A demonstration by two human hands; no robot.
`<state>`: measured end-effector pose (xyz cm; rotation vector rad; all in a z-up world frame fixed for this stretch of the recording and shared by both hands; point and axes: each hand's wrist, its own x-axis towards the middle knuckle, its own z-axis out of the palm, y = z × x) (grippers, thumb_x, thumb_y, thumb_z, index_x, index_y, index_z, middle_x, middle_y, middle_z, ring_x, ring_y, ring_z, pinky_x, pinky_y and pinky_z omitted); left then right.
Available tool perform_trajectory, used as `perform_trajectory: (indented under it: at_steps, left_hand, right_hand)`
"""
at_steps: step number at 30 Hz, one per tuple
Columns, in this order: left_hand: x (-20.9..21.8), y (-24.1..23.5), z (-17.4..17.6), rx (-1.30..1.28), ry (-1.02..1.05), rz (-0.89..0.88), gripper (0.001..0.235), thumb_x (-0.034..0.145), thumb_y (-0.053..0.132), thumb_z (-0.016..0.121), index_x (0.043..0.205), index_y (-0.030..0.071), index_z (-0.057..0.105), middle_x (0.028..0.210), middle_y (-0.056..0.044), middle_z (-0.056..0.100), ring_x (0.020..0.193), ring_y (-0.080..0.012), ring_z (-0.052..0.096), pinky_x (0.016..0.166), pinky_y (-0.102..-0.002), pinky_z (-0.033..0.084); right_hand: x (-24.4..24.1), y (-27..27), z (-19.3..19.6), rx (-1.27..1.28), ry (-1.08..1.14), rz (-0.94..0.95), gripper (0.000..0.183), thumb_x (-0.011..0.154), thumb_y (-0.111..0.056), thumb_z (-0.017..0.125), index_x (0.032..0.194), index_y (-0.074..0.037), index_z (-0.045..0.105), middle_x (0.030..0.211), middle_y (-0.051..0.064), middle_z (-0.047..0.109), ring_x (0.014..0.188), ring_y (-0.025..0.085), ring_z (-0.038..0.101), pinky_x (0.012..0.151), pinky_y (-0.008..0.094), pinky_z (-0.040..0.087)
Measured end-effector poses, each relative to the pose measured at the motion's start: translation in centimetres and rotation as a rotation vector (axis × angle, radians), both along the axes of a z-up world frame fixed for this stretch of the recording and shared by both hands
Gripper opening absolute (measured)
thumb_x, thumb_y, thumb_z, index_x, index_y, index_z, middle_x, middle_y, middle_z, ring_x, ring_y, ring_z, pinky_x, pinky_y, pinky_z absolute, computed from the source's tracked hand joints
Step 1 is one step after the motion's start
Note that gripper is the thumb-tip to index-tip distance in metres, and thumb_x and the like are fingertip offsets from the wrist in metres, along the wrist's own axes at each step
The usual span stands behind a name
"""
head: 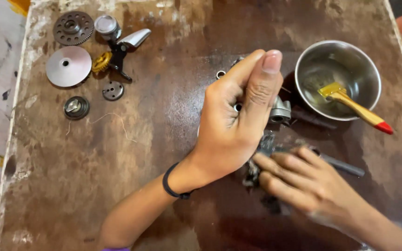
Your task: Cleaning and wiping down various motorcycle engine components using a rag and cleaning solvent.
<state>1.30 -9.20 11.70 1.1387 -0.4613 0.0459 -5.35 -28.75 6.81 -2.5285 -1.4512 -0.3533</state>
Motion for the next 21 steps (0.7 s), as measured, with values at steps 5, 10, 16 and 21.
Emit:
perform_trajectory:
  at_steps: [5,10,16,21]
  left_hand:
    - [-0.1,0.5,-1.6,0.028,-0.044,-0.007,0.042,0.121,0.030,0.050,0.088,0.002,0.050,0.076,0.007,0.044,0.069,0.0000,0.040,0.062,-0.020,0.034]
    - [-0.1,1.3,-0.5,0.083,0.048,0.024,0.033,0.112,0.026,0.049,0.087,0.004,0.050,0.075,0.008,0.042,0.068,-0.0010,0.037,0.060,-0.022,0.031]
    - [0.2,1.2,-1.4,0.077,-0.098,0.020,0.044,0.122,0.028,0.048,0.086,0.002,0.049,0.076,0.007,0.044,0.070,-0.0010,0.038,0.064,-0.021,0.035]
    - [-0.1,1.2,-0.2,-0.019,0.051,0.018,0.029,0.114,0.027,0.051,0.093,0.007,0.050,0.081,0.008,0.046,0.074,-0.0019,0.042,0.068,-0.023,0.037]
  right_hand:
    - [1.4,-0.5,0.0,-0.019,0.057,-0.134,0.039,0.063,-0.020,0.069,0.098,-0.002,0.064,0.133,0.016,0.066,0.103,0.031,0.061,0.078,0.047,0.046]
    - [1.3,0.0,-0.6,0.038,-0.015,-0.002,0.028,0.081,-0.017,0.072,0.104,-0.004,0.064,0.135,0.013,0.064,0.107,0.028,0.063,0.084,0.044,0.048]
    - [0.5,-0.2,-0.9,0.072,0.112,0.036,0.043,0.065,-0.022,0.071,0.103,-0.002,0.067,0.137,0.020,0.060,0.099,0.031,0.063,0.080,0.047,0.050]
    - [1.1,-1.4,-1.4,0.240,0.229,-0.238,0.066,0.052,-0.018,0.078,0.113,-0.001,0.062,0.141,0.014,0.062,0.113,0.038,0.062,0.095,0.047,0.051]
